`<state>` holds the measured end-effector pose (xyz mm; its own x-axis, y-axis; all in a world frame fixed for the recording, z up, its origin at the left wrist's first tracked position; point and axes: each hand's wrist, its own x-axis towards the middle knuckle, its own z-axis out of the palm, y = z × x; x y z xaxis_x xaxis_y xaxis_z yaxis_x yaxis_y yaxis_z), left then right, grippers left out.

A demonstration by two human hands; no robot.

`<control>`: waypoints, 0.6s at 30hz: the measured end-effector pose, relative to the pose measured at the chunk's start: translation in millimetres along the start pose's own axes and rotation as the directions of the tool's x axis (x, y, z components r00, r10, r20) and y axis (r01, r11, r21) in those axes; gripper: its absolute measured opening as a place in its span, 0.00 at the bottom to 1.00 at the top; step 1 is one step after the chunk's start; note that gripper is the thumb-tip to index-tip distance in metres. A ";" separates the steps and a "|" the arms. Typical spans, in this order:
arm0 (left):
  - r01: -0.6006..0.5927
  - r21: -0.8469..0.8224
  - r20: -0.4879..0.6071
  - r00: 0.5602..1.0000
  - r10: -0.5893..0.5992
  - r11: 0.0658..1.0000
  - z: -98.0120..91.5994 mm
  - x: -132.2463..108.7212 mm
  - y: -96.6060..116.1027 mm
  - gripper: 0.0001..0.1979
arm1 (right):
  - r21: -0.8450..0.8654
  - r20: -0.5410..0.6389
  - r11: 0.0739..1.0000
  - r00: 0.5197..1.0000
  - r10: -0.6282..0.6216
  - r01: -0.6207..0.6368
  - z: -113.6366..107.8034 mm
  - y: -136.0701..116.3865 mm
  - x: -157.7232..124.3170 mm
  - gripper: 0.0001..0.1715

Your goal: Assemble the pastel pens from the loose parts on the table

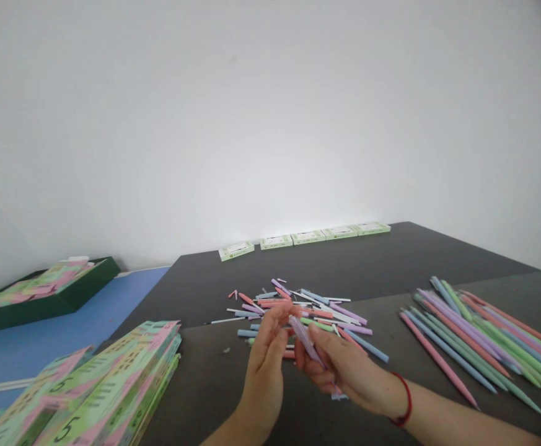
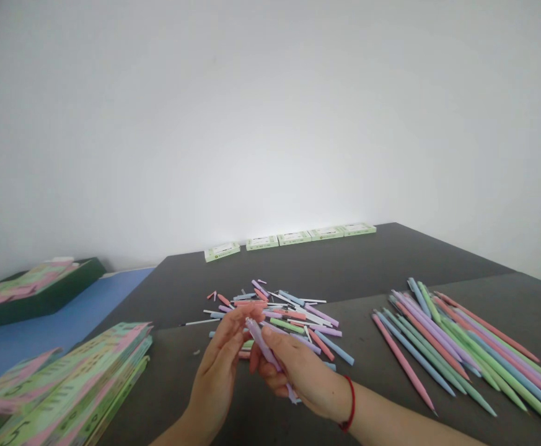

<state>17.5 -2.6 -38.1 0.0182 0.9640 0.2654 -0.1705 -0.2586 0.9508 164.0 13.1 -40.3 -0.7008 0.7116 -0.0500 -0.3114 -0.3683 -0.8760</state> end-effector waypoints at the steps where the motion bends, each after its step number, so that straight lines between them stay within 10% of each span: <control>1: -0.048 0.090 -0.010 0.999 0.049 0.995 -1.1 0.9 2.2 0.14 | 0.032 -0.007 0.999 1.000 0.027 -0.027 -1.5 -0.5 0.0 0.29; 7: -0.229 0.445 0.049 0.972 0.232 0.866 -6.7 6.2 17.1 0.07 | 0.117 -0.002 0.985 0.991 0.131 -0.130 -3.8 -2.3 1.4 0.28; 18: -0.188 0.478 0.001 0.977 0.214 0.858 -5.5 3.8 15.3 0.14 | 0.122 0.014 0.985 0.993 0.118 -0.119 -2.7 -6.1 3.0 0.25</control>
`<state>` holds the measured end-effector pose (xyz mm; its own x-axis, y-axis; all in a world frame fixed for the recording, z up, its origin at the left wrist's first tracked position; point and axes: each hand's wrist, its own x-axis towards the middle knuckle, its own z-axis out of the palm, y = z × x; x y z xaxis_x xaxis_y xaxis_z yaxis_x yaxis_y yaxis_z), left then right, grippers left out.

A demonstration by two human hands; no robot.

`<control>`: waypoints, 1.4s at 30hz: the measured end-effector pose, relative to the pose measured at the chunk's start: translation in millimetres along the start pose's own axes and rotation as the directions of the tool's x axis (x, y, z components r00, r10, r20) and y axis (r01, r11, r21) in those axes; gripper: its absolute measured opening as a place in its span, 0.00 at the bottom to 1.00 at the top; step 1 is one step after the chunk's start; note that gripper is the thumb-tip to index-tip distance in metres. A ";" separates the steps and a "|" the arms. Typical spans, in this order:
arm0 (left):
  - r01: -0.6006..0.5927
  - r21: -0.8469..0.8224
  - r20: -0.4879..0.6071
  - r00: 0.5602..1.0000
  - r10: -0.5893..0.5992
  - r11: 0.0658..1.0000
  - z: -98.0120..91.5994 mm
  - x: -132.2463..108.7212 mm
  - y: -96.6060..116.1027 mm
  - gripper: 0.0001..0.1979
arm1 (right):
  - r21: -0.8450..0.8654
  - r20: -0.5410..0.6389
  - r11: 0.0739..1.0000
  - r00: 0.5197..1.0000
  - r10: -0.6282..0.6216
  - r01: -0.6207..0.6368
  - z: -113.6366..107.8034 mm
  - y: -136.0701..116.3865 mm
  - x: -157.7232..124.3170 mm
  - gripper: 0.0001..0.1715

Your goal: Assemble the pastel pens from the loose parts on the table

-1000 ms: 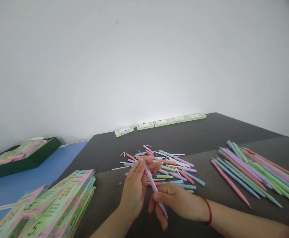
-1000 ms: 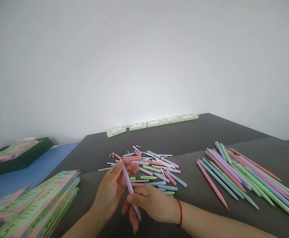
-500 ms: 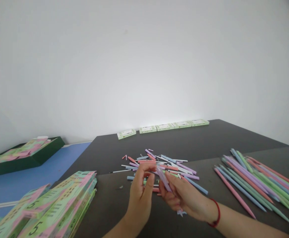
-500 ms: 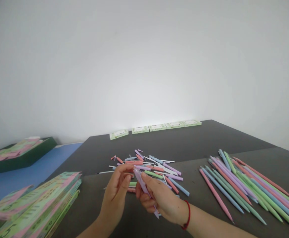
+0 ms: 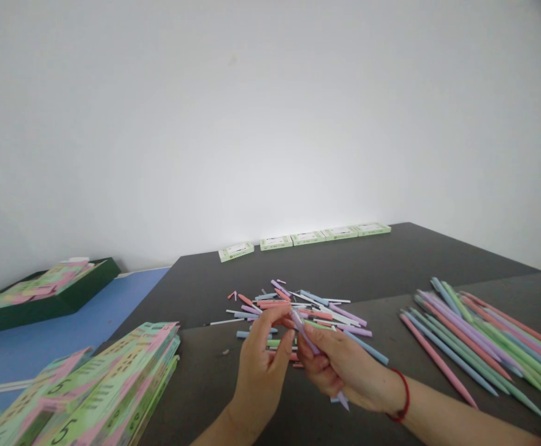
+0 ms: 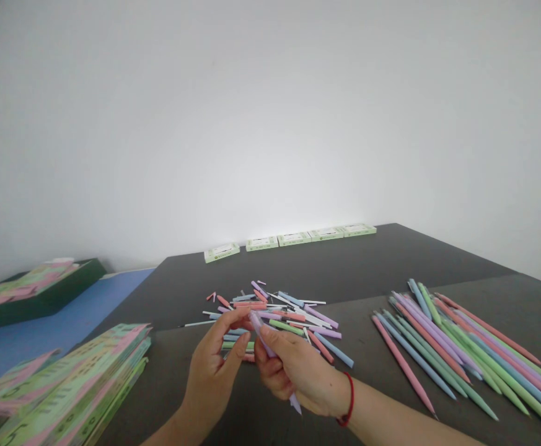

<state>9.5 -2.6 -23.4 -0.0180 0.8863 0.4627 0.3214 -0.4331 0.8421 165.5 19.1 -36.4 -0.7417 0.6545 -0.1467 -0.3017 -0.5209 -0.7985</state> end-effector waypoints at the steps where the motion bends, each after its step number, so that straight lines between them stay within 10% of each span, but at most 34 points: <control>1: -0.007 0.022 -0.005 1.000 0.008 1.000 -0.4 0.0 -0.1 0.14 | 0.005 0.005 1.000 1.000 0.008 -0.008 -0.3 0.2 0.1 0.25; 19: -0.029 -0.084 0.037 0.999 0.032 0.996 -4.3 6.8 6.1 0.15 | -0.002 0.073 1.000 0.997 -0.020 0.021 0.8 -3.6 0.5 0.24; 29: -0.267 0.205 0.029 0.963 0.267 0.942 -7.3 10.3 -1.7 0.19 | 0.020 0.102 1.000 0.995 0.020 -0.022 -1.0 -1.9 0.2 0.24; 42: -0.257 0.232 0.065 0.966 0.248 0.938 -9.6 10.6 -1.9 0.21 | 0.006 0.085 1.000 0.996 0.029 -0.030 -1.4 -6.4 0.3 0.24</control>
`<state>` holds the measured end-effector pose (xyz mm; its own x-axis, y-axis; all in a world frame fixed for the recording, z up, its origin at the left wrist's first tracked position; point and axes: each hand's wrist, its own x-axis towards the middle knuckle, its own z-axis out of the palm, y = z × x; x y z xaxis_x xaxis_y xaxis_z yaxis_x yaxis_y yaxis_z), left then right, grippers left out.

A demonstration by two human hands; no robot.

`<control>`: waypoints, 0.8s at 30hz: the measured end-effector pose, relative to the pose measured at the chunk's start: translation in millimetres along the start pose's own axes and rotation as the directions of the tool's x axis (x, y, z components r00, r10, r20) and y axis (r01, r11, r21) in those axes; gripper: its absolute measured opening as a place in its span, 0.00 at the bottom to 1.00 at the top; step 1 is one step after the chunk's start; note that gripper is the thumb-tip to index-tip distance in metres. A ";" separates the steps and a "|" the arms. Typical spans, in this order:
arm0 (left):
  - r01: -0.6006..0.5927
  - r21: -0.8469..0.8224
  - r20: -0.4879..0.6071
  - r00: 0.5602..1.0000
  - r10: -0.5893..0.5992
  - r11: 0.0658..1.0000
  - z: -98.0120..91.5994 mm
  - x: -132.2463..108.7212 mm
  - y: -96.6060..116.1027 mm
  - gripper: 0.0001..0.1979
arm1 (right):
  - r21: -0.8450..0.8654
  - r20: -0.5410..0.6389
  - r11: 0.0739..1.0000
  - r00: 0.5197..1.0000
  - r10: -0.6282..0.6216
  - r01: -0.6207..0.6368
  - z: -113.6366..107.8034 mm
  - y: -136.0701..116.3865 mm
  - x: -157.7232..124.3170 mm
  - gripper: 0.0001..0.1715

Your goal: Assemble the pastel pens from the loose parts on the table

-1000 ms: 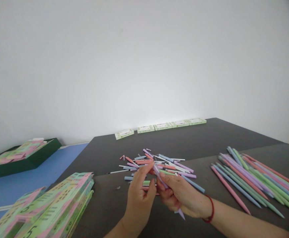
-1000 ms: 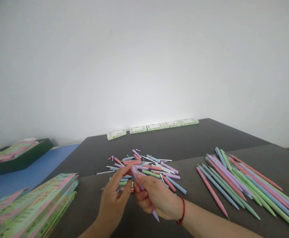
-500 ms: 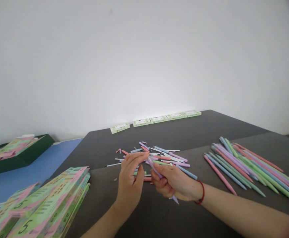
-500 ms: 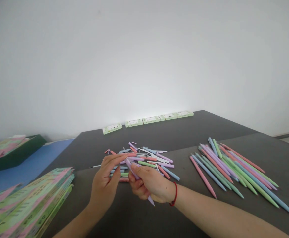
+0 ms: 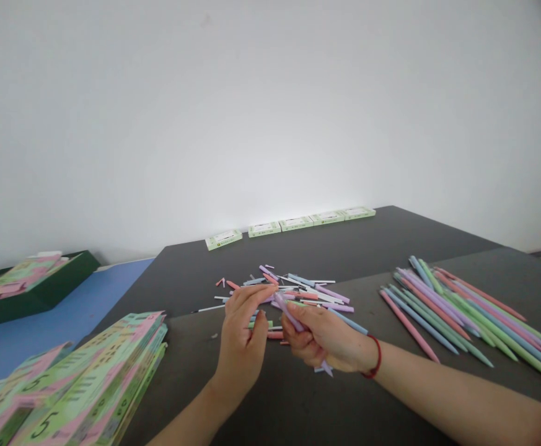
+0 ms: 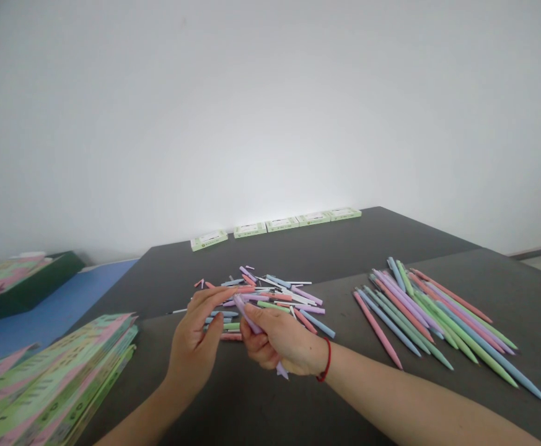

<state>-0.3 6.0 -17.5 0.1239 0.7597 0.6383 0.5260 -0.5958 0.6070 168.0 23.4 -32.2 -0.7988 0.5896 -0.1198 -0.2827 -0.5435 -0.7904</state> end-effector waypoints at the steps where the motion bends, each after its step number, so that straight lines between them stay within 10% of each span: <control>1: -0.021 0.015 -0.004 1.000 0.021 1.000 0.0 -0.2 -0.1 0.21 | -0.002 -0.008 1.000 1.000 -0.004 0.004 -0.5 1.0 0.2 0.24; 24: 0.123 -0.179 0.012 0.992 -0.123 0.976 6.6 -5.7 -7.3 0.20 | 0.035 -0.055 0.994 0.993 -0.105 0.107 -0.3 1.5 1.5 0.15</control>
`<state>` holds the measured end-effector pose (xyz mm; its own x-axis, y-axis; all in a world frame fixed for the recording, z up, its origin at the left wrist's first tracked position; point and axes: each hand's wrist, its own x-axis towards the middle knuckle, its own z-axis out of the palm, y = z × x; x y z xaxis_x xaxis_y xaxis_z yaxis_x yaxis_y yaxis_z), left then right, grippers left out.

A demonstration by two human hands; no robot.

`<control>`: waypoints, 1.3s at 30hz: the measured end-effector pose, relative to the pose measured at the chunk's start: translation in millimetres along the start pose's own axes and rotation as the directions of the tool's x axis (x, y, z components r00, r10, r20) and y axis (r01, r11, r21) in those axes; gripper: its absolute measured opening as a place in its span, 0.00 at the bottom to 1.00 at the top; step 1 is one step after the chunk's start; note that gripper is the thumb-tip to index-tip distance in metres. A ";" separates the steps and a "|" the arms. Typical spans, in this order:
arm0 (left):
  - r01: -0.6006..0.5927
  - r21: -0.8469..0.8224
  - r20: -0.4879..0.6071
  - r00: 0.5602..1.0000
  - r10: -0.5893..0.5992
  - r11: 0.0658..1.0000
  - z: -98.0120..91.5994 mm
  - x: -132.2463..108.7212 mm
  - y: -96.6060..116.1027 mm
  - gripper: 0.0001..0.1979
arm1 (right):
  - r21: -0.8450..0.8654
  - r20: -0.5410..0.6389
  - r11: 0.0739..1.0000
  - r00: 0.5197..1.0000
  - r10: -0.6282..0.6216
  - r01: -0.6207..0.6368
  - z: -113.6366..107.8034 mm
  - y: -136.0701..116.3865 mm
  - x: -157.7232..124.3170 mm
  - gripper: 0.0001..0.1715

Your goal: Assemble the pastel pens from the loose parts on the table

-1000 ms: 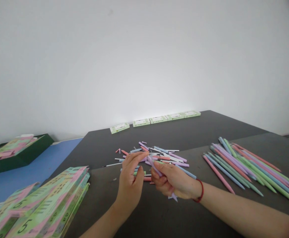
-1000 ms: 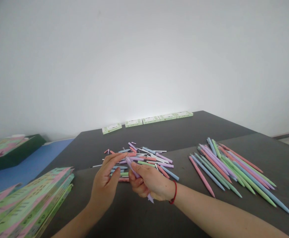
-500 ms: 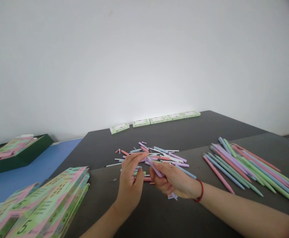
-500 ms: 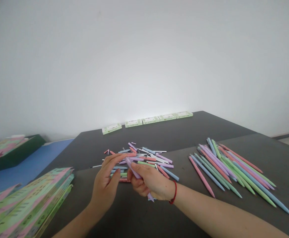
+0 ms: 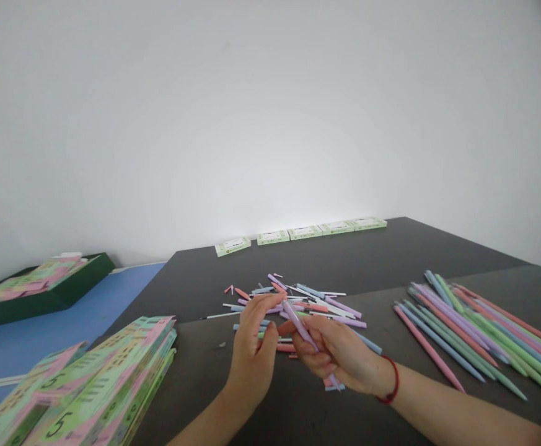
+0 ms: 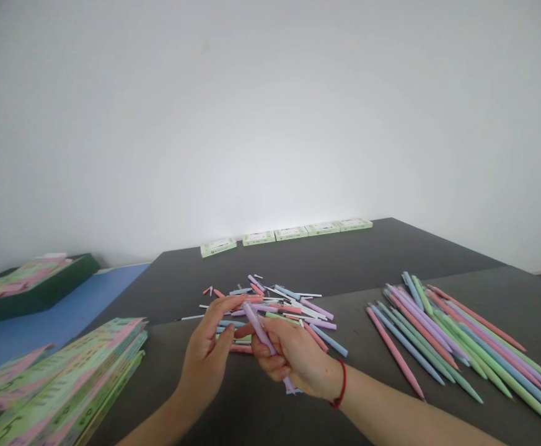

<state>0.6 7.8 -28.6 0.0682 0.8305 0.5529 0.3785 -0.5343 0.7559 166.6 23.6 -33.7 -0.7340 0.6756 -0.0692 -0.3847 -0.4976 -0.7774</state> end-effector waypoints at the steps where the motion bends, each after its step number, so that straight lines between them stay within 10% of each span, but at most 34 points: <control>1: -0.008 0.014 0.004 1.000 0.008 1.000 -0.1 -0.3 -0.3 0.20 | -0.010 -0.008 1.000 1.000 -0.010 0.010 1.2 -0.5 0.0 0.15; 9: -0.183 0.168 -0.005 0.982 0.187 0.969 2.2 -4.9 0.8 0.23 | -0.232 -0.084 0.972 0.996 0.003 -0.023 0.7 -1.1 0.0 0.29; 18: -0.015 -0.037 -0.031 0.999 0.014 0.999 7.1 -6.6 -5.5 0.24 | -0.459 -0.090 0.883 0.984 -0.155 0.098 -3.7 -2.3 -1.3 0.10; 22: 0.085 -0.138 -0.122 0.987 -0.102 0.987 12.4 -7.9 -23.4 0.26 | -0.772 -0.165 0.636 0.968 -0.188 -0.008 -8.6 -11.2 0.4 0.19; 27: 0.117 -0.146 -0.212 0.966 -0.147 0.982 8.6 -3.4 -43.2 0.23 | -0.919 -0.373 -0.005 0.871 -0.321 -0.395 -27.4 -32.1 -16.5 0.24; 34: 0.062 -0.055 -0.193 0.979 -0.072 0.997 9.6 -4.5 -49.5 0.21 | -0.645 -0.509 -0.316 0.700 -0.502 -0.696 -70.4 -37.3 -80.7 0.20; 39: -0.028 -0.009 -0.110 0.994 0.027 1.000 13.2 -10.4 -42.1 0.19 | -0.484 -0.535 -0.457 0.666 -0.520 -0.746 -84.4 -28.3 -102.5 0.20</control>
<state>-3.8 23.7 -70.8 -0.0241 0.7935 0.6081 0.3683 -0.5584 0.7433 300.0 14.4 -57.5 0.0108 0.9996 0.0242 0.9945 -0.0133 0.1041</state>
